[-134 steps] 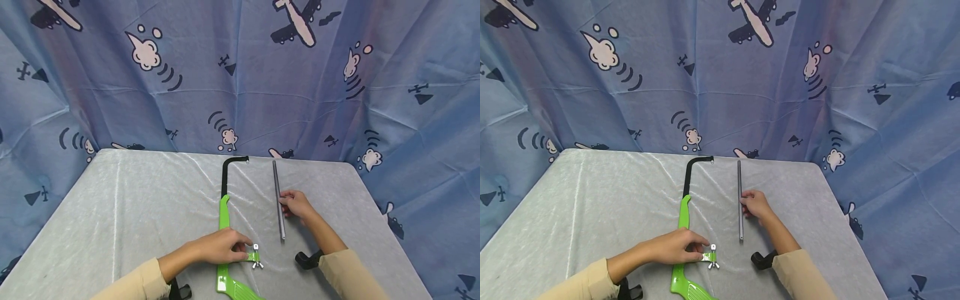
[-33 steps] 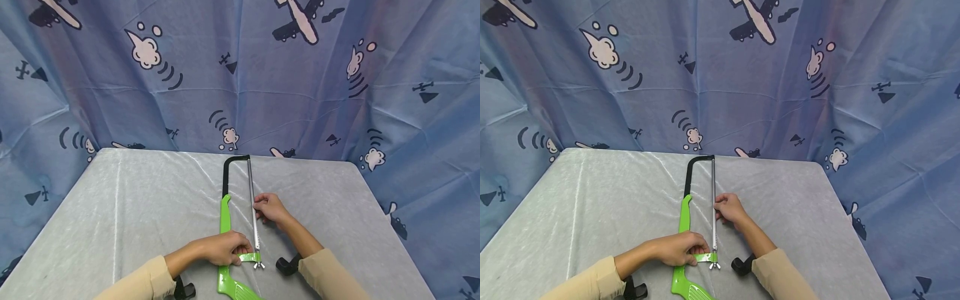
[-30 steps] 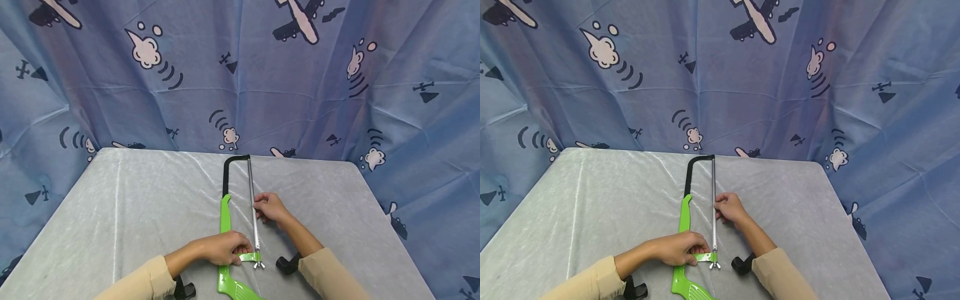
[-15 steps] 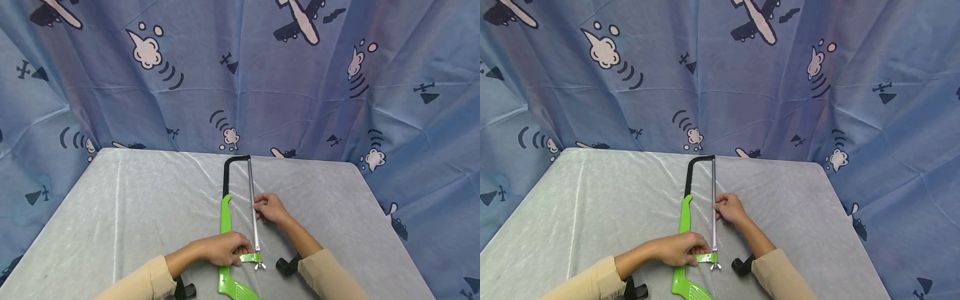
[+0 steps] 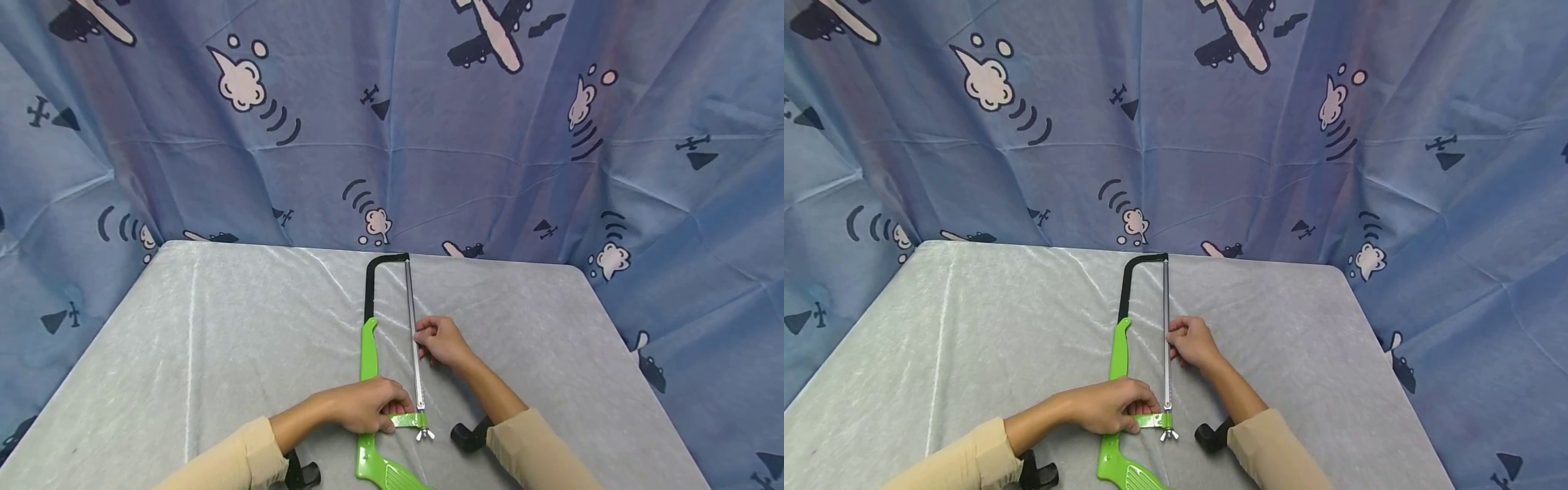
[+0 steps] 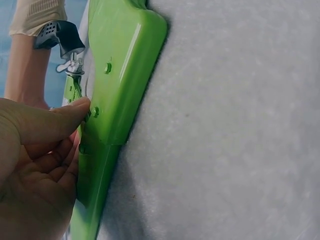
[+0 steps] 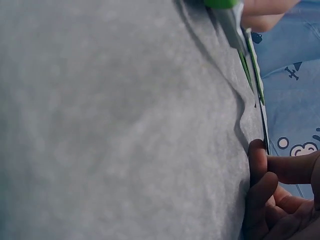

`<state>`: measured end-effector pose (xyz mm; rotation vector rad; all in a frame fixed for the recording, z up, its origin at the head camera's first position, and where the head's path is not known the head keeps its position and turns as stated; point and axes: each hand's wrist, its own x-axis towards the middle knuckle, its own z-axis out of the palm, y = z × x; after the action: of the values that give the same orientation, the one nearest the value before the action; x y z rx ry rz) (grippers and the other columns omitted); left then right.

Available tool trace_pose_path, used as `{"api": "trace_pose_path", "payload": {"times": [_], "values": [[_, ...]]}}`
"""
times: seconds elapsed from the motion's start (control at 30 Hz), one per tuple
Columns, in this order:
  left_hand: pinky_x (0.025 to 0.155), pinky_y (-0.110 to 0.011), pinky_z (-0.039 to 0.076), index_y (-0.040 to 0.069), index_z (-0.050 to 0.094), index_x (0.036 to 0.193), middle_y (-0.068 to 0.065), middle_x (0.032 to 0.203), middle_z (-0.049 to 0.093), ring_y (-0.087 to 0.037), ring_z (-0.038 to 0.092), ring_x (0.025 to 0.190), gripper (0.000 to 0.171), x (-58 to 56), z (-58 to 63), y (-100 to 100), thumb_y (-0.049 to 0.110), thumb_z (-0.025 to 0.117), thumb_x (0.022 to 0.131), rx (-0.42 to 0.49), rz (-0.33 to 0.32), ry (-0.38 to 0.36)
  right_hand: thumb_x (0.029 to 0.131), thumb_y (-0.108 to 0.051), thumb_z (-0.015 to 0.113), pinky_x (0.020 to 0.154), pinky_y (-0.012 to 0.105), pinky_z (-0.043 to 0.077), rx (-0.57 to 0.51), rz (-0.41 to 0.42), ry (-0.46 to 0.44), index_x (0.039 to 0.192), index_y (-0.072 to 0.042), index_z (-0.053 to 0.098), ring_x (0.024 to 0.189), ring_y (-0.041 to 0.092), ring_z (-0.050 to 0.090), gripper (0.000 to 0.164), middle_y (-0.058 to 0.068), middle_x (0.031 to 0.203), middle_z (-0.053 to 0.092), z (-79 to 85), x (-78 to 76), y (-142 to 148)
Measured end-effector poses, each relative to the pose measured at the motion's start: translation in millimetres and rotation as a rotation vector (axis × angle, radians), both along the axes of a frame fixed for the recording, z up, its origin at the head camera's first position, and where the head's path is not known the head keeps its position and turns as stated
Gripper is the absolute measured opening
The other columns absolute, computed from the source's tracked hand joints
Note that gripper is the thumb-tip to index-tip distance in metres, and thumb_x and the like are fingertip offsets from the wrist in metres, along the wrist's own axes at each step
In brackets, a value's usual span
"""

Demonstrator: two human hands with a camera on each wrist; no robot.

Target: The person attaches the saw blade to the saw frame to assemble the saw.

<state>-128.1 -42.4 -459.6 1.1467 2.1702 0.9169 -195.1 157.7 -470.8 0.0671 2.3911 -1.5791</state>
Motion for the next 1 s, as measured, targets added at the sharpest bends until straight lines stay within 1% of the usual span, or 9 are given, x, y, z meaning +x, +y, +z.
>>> {"api": "trace_pose_path", "payload": {"times": [0.1, 0.33, 0.57, 0.77, 0.83, 0.87, 0.93, 1.0], "values": [[0.074, -0.014, 0.045, 0.007, 0.068, 0.104, 0.01, 0.084, 0.055, 0.001, 0.051, 0.078, 0.026, -0.7, -0.5, 0, -0.003, 0.074, 0.081, 0.01, -0.003, 0.001, 0.091, 0.002, 0.058, 0.042, 0.024, 0.039, -0.002, -0.007, 0.001, 0.107, 0.006, 0.06, 0.052, 0.01, 0.057, 0.016, 0.003, 0.066, 0.059, 0.2, 0.4, 0], [0.073, -0.013, 0.045, 0.008, 0.068, 0.104, 0.012, 0.084, 0.054, 0.002, 0.051, 0.078, 0.026, -1.0, -1.9, 0, -0.002, 0.074, 0.081, 0.014, -0.022, 0.031, 0.092, 0.002, 0.058, 0.042, 0.024, 0.039, -0.008, 0.001, 0.004, 0.107, 0.007, 0.06, 0.053, 0.011, 0.058, 0.016, 0.004, 0.067, 0.059, 2.1, 0.8, 1], [0.074, -0.013, 0.045, 0.008, 0.068, 0.105, 0.011, 0.085, 0.055, 0.002, 0.051, 0.079, 0.026, -1.3, -2.4, 1, -0.002, 0.074, 0.081, 0.007, -0.023, 0.028, 0.092, 0.001, 0.06, 0.042, 0.024, 0.041, -0.012, 0.009, -0.004, 0.105, 0.007, 0.06, 0.052, 0.011, 0.058, 0.015, 0.005, 0.067, 0.061, 3.7, 1.1, 3], [0.074, -0.014, 0.045, 0.007, 0.069, 0.105, 0.01, 0.084, 0.055, 0.002, 0.051, 0.078, 0.027, -1.6, -2.1, 1, -0.003, 0.074, 0.08, 0.019, -0.018, 0.015, 0.092, -0.002, 0.062, 0.043, 0.024, 0.043, -0.023, -0.019, -0.011, 0.103, 0.006, 0.062, 0.053, 0.011, 0.06, 0.014, 0.005, 0.07, 0.063, 2.2, -0.1, 2], [0.074, -0.014, 0.045, 0.006, 0.069, 0.105, 0.01, 0.085, 0.055, 0.002, 0.051, 0.079, 0.027, -1.4, -2.0, 1, -0.003, 0.074, 0.081, 0.017, -0.014, 0.008, 0.092, -0.003, 0.061, 0.044, 0.023, 0.043, -0.021, -0.03, 0.002, 0.104, 0.006, 0.062, 0.054, 0.011, 0.061, 0.016, 0.006, 0.072, 0.064, 3.4, 2.0, 1], [0.074, -0.014, 0.045, 0.007, 0.069, 0.105, 0.01, 0.085, 0.055, 0.002, 0.051, 0.079, 0.027, -1.2, -2.4, 1, -0.003, 0.074, 0.081, 0.014, -0.013, 0.01, 0.092, -0.003, 0.061, 0.045, 0.024, 0.044, -0.02, -0.027, 0.008, 0.106, 0.008, 0.062, 0.055, 0.014, 0.062, 0.017, 0.009, 0.074, 0.064, 8.8, 4.9, 0], [0.074, -0.013, 0.045, 0.007, 0.069, 0.106, 0.011, 0.085, 0.055, 0.002, 0.051, 0.079, 0.027, -0.8, -2.8, 1, -0.002, 0.074, 0.081, 0.007, -0.013, 0.015, 0.093, -0.003, 0.059, 0.047, 0.026, 0.045, -0.013, -0.021, 0.025, 0.109, 0.01, 0.06, 0.057, 0.016, 0.063, 0.02, 0.013, 0.077, 0.066, 10.9, 8.7, 0], [0.074, -0.013, 0.045, 0.008, 0.068, 0.105, 0.012, 0.085, 0.055, 0.002, 0.051, 0.079, 0.027, -0.3, -2.9, 1, -0.002, 0.075, 0.081, 0.004, -0.012, 0.014, 0.093, -0.004, 0.059, 0.049, 0.027, 0.046, 0.003, -0.019, 0.036, 0.111, 0.009, 0.06, 0.059, 0.017, 0.065, 0.023, 0.014, 0.078, 0.067, 12.8, 12.4, 0]]}}
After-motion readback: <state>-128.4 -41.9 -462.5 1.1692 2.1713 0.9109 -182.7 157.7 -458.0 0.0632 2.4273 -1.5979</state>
